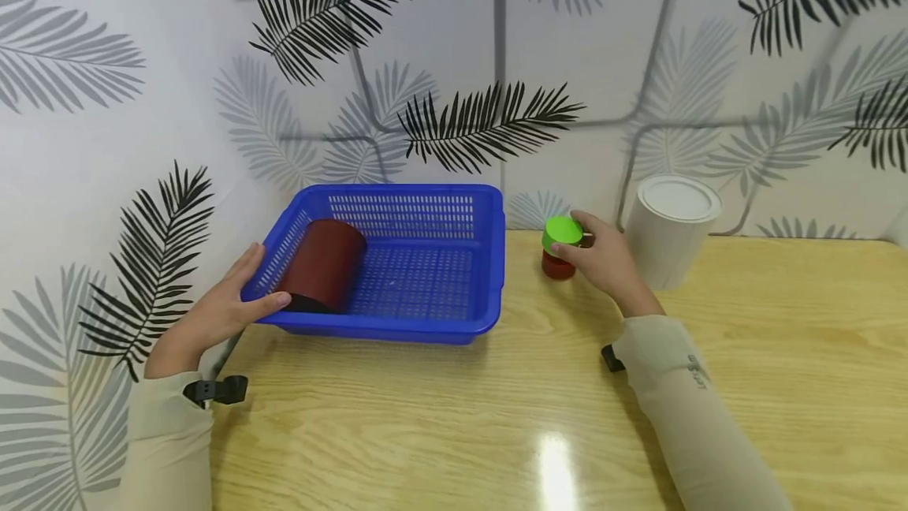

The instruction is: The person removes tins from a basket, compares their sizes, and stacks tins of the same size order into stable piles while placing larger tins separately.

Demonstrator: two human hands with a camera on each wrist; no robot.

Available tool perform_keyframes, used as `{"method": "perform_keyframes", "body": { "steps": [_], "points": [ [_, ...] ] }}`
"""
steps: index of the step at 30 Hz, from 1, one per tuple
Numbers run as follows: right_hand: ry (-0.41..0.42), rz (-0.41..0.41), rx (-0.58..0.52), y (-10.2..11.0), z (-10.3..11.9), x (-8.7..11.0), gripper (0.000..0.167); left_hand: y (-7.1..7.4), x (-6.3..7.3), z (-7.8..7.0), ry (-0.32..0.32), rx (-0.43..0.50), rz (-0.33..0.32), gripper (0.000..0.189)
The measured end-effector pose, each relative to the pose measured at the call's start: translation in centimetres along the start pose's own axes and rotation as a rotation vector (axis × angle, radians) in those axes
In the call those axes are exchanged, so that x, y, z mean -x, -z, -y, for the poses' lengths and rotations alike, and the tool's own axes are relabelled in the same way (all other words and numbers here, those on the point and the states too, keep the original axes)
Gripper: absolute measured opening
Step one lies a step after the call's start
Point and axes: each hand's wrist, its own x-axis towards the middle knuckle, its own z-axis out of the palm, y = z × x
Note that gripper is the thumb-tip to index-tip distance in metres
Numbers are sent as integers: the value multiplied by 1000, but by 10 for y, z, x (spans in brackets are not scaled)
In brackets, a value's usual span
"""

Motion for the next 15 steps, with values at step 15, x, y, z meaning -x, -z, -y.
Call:
{"method": "perform_keyframes", "body": {
  "steps": [15],
  "points": [
    [-54, 48, 52, 1, -8, -2, 75, 0, 2, -3, 8, 18, 8, 103]
  ]
}}
